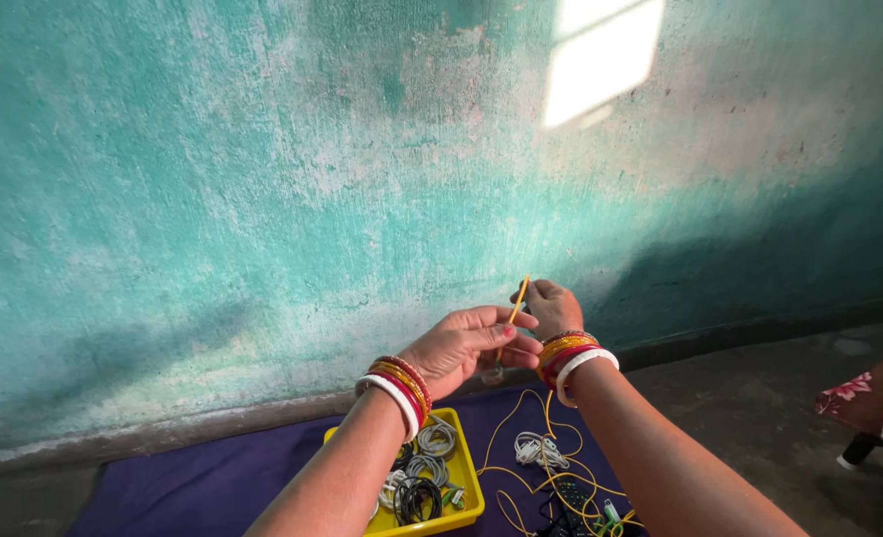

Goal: The person coils various cables, including a yellow cable and a black cable, and places them into a yellow tray.

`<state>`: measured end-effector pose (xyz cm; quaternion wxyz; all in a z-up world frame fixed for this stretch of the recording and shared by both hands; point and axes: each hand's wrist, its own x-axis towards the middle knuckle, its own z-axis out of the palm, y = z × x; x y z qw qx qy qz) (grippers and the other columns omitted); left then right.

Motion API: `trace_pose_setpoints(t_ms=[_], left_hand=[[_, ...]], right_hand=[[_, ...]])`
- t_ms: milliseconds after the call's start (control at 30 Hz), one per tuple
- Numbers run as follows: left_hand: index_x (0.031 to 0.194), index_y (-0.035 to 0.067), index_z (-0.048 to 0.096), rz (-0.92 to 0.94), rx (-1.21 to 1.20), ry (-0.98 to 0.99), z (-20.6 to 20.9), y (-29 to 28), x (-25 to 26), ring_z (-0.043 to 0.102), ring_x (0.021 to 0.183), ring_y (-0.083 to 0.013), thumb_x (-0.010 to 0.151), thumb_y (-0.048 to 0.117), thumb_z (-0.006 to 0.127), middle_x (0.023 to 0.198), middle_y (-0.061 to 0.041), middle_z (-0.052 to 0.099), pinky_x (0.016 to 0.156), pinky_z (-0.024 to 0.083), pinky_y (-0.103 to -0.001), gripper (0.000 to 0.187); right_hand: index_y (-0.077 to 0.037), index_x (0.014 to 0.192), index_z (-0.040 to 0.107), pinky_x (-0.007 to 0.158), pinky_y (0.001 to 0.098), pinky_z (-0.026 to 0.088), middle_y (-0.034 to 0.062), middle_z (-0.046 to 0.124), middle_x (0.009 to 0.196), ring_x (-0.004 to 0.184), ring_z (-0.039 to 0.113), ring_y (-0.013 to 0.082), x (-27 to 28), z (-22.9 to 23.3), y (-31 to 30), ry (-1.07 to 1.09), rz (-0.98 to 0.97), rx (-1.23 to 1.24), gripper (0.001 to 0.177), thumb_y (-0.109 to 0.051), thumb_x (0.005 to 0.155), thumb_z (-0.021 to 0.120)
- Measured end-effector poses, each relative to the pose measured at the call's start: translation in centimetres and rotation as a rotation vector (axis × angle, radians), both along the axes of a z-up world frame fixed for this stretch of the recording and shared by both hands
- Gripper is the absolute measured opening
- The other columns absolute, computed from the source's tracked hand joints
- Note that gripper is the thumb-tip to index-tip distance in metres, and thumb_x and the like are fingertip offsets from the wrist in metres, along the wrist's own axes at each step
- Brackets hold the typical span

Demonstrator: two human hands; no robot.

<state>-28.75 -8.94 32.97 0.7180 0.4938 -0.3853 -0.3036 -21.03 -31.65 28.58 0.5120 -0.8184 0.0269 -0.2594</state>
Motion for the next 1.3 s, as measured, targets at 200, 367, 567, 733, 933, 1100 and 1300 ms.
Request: trace_pose_setpoints(t_ms=[200, 367, 567, 733, 933, 1100, 1300], left_hand=[[0.116, 0.003, 0.071, 0.145, -0.024, -0.036, 0.4, 0.7, 0.0, 0.075, 0.097, -0.0199, 0.097, 0.018, 0.066, 0.104, -0.011, 0.077, 0.088, 0.061, -0.036, 0.025], [0.106, 0.002, 0.071, 0.665, -0.163, 0.071, -0.1, 1.5, 2.4, 0.076, 0.086, -0.022, 0.094, 0.018, 0.071, 0.095, -0.013, 0.078, 0.079, 0.064, -0.036, 0.02], [0.117, 0.0, 0.059, 0.921, -0.011, 0.025, -2.6, 4.0, 6.1, 0.075, 0.082, -0.0218, 0.098, 0.015, 0.058, 0.097, -0.013, 0.077, 0.07, 0.061, -0.033, 0.024], [0.135, -0.001, 0.049, 0.889, 0.249, -0.185, -4.1, 5.1, 7.1, 0.075, 0.081, -0.0201, 0.096, 0.01, 0.047, 0.1, -0.015, 0.077, 0.062, 0.054, -0.033, 0.04], [0.13, 0.001, 0.056, 0.784, 0.348, -0.113, -5.6, 5.5, 8.5, 0.07, 0.077, -0.0204, 0.097, 0.01, 0.049, 0.095, -0.017, 0.076, 0.062, 0.054, -0.032, 0.035], [0.103, 0.005, 0.068, 0.673, 0.578, -0.326, -4.9, 5.4, 6.9, 0.071, 0.065, -0.0089, 0.105, 0.031, 0.044, 0.081, -0.006, 0.076, 0.061, 0.057, -0.025, 0.035], [0.097, 0.003, 0.068, 0.699, 0.663, -0.365, -2.8, 5.3, 5.5, 0.05, 0.051, -0.0105, 0.108, 0.033, 0.042, 0.064, -0.002, 0.065, 0.05, 0.041, -0.028, 0.041]], right_hand=[[-0.006, 0.1, 0.079, 0.063, 0.0341, 0.055, 0.0083, 0.078, 0.078, 0.066, 0.07, 0.0155, -0.9, -0.1, 1.0, 0.083, -0.009, -0.03, 0.031, -0.032, 0.099, 0.062], [-0.016, 0.106, 0.079, 0.061, 0.0366, 0.056, 0.0054, 0.073, 0.076, 0.061, 0.064, 0.0157, -5.5, 1.7, 5.6, 0.505, 0.408, -0.505, 0.028, -0.036, 0.098, 0.061], [-0.01, 0.102, 0.076, 0.073, 0.0444, 0.055, 0.0124, 0.075, 0.085, 0.077, 0.071, 0.0296, -6.4, 2.5, 10.6, 0.055, 0.596, -0.962, 0.027, -0.035, 0.093, 0.07], [-0.013, 0.099, 0.077, 0.079, 0.0432, 0.056, 0.0092, 0.077, 0.087, 0.083, 0.074, 0.0284, -4.8, 2.6, 9.7, 0.099, 0.621, -1.014, 0.02, -0.03, 0.093, 0.066], [-0.013, 0.107, 0.076, 0.08, 0.0432, 0.055, 0.0088, 0.078, 0.092, 0.084, 0.073, 0.0275, -4.0, 2.4, 9.8, 0.036, 0.75, -0.971, 0.021, -0.028, 0.094, 0.066], [-0.014, 0.1, 0.079, 0.078, 0.0349, 0.06, 0.0053, 0.077, 0.09, 0.081, 0.075, 0.0203, -4.6, 4.4, 9.8, -0.135, 0.73, -0.839, 0.018, -0.026, 0.09, 0.07], [-0.01, 0.099, 0.079, 0.075, 0.0389, 0.057, 0.0096, 0.071, 0.088, 0.081, 0.07, 0.0252, -5.3, 6.2, 8.7, -0.238, 0.657, -0.805, 0.019, -0.023, 0.085, 0.077]])
